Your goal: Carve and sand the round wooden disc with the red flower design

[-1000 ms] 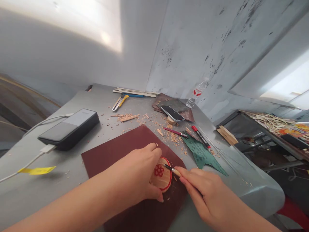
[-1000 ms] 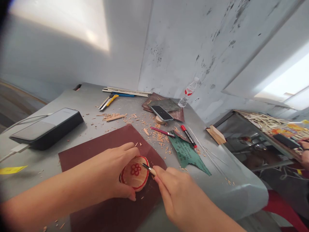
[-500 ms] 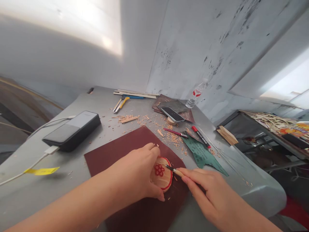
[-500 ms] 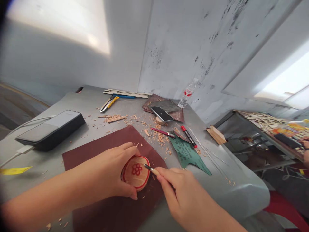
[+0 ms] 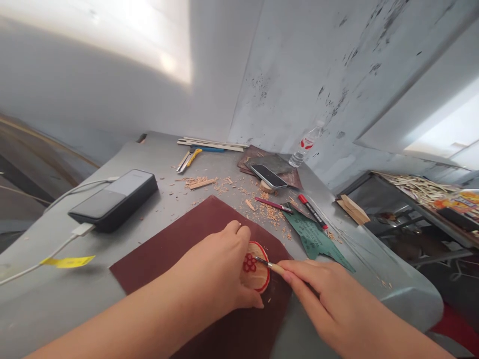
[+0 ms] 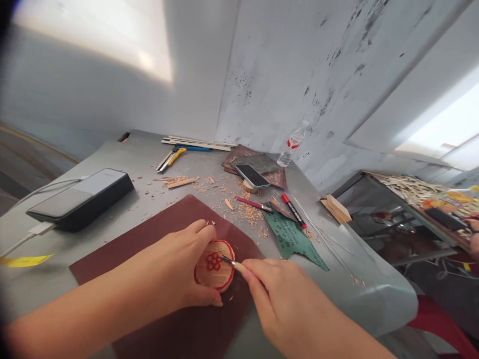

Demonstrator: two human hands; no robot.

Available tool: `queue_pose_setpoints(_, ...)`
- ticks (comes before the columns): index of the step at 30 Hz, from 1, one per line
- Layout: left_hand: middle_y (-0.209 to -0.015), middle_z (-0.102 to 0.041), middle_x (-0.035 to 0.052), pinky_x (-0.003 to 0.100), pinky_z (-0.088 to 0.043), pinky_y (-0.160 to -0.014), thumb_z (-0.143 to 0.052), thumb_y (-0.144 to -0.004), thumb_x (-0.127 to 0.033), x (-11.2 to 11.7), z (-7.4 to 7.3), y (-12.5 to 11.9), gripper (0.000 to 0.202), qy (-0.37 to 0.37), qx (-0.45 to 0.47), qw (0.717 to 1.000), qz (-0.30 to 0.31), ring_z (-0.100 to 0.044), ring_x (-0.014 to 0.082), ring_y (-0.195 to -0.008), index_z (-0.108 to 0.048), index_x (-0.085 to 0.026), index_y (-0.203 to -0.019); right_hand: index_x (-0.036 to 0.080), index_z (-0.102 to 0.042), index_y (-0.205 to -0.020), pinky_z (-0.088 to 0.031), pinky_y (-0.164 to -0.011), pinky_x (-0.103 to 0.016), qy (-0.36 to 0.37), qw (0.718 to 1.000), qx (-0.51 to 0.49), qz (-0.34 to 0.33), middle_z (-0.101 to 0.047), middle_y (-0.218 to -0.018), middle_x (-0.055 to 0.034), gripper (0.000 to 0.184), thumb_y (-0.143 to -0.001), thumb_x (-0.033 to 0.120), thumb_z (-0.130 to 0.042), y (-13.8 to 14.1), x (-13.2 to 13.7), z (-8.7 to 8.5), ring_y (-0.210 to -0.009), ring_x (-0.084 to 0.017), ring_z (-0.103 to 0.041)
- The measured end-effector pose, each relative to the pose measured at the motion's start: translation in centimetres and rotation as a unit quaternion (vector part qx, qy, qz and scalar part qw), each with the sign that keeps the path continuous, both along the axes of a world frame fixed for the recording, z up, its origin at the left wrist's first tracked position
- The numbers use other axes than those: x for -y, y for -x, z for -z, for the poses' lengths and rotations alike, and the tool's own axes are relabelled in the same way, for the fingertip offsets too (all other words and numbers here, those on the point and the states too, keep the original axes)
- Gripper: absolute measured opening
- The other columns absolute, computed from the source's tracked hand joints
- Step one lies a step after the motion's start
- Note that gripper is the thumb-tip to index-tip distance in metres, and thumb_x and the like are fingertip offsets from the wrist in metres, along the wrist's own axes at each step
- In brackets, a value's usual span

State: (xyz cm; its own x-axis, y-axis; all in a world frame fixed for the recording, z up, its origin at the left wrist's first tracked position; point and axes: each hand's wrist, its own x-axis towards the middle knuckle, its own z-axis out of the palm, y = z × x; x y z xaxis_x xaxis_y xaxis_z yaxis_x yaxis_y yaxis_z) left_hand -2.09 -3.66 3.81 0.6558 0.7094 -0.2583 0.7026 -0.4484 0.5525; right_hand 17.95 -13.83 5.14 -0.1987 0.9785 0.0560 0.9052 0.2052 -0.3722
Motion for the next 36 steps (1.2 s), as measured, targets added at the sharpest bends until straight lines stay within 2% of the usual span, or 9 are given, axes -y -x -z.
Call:
queue_pose_setpoints(3,-0.114,-0.062,0.0059,0.040,-0.054,-0.072,-0.093,-0.061,-0.046,0.0,-0.1,0.4,0.060,0.004,0.013,1.000,0.007,-0.070,0.0302,-0.091,-0.065,-0.022,-0.109,0.032,-0.071,-0.100,-0.053,-0.060,-0.033,0.071,0.997,0.010,-0.002,-0.078,-0.089,-0.0004,0.024,-0.104,0.028,-0.048,-0.3,-0.9,-1.6,-0.072,-0.021,-0.073)
queue_pose_setpoints(7,-0.119,-0.064,0.0044,0.043,-0.054,-0.088,-0.088,-0.067,-0.032,-0.5,0.5,1.5,0.057,-0.011,0.063,0.995,0.078,-0.067,0.0313,-0.105,-0.068,-0.030,-0.120,0.030,-0.066,-0.096,-0.035,-0.045,-0.027,0.114,0.992,0.015,0.051,-0.063,-0.063,0.0037,0.014,-0.101,0.040,-0.058,-1.4,-2.2,-3.7,-0.051,-0.015,-0.053)
queue_pose_setpoints(10,-0.132,-0.062,0.0086,0.047,-0.052,-0.098,-0.087,-0.067,-0.043,-0.6,1.0,1.7,0.067,-0.028,0.086,0.992,0.084,-0.059,0.0373,-0.123,-0.065,-0.029,-0.128,0.030,-0.068,-0.098,-0.029,-0.043,-0.025,0.177,0.979,-0.070,0.077,-0.057,-0.060,0.0043,0.018,-0.099,0.045,-0.059,-2.3,-3.2,-4.9,-0.048,-0.014,-0.045)
queue_pose_setpoints(12,-0.131,-0.063,0.0115,0.048,-0.053,-0.096,-0.088,-0.065,-0.055,-0.6,1.0,1.4,0.070,-0.011,0.082,0.995,0.057,-0.059,0.0393,-0.123,-0.067,-0.024,-0.123,0.028,-0.069,-0.099,-0.032,-0.044,-0.024,0.187,0.967,-0.149,0.085,-0.061,-0.064,0.0032,0.019,-0.097,0.046,-0.063,-2.7,-4.0,-5.0,-0.050,-0.013,-0.048)
queue_pose_setpoints(16,-0.120,-0.065,0.0109,0.047,-0.056,-0.090,-0.079,-0.071,-0.047,-0.3,1.0,1.0,0.052,-0.008,0.086,0.995,0.042,-0.062,0.0365,-0.112,-0.068,-0.022,-0.115,0.026,-0.069,-0.098,-0.042,-0.050,-0.025,0.080,0.944,-0.306,0.089,-0.061,-0.069,0.0027,0.023,-0.089,0.046,-0.076,-2.8,-6.2,-3.4,-0.059,-0.014,-0.055)
queue_pose_setpoints(20,-0.138,-0.060,0.0126,0.048,-0.051,-0.106,-0.073,-0.070,-0.034,-0.3,1.7,1.1,0.069,-0.024,0.113,0.991,0.060,-0.055,0.0375,-0.130,-0.061,-0.022,-0.136,0.023,-0.067,-0.087,-0.041,-0.050,-0.025,-0.027,0.904,-0.423,0.059,-0.055,-0.068,0.0031,0.031,-0.094,0.053,-0.070,-1.5,-8.5,-0.9,-0.058,-0.013,-0.050)
queue_pose_setpoints(23,-0.142,-0.057,0.0118,0.048,-0.052,-0.105,-0.076,-0.074,-0.047,-0.5,2.0,1.1,0.074,0.009,0.123,0.991,0.048,-0.056,0.0351,-0.129,-0.058,-0.025,-0.143,0.025,-0.059,-0.084,-0.038,-0.049,-0.025,-0.056,0.893,-0.445,0.052,-0.051,-0.059,0.0061,0.035,-0.100,0.056,-0.062,0.3,-9.7,0.4,-0.053,-0.012,-0.045)
queue_pose_setpoints(29,-0.133,-0.061,0.0088,0.046,-0.054,-0.099,-0.082,-0.071,-0.048,-0.7,1.7,0.4,0.055,0.037,0.110,0.993,0.017,-0.060,0.0338,-0.120,-0.069,-0.028,-0.120,0.025,-0.040,-0.072,-0.037,-0.051,-0.025,-0.115,0.896,-0.426,0.053,-0.046,-0.050,0.0081,0.046,-0.108,0.052,-0.047,3.3,-11.3,1.9,-0.047,-0.011,-0.043)
queue_pose_setpoints(36,-0.130,-0.062,0.0093,0.048,-0.053,-0.100,-0.082,-0.072,-0.046,-0.5,1.8,0.1,0.059,0.027,0.105,0.994,0.017,-0.060,0.0350,-0.120,-0.067,-0.025,-0.125,0.025,-0.044,-0.082,-0.038,-0.057,-0.028,-0.123,0.916,-0.376,0.061,-0.046,-0.060,0.0073,0.034,-0.110,0.045,-0.045,4.0,-11.7,3.7,-0.055,-0.013,-0.043)
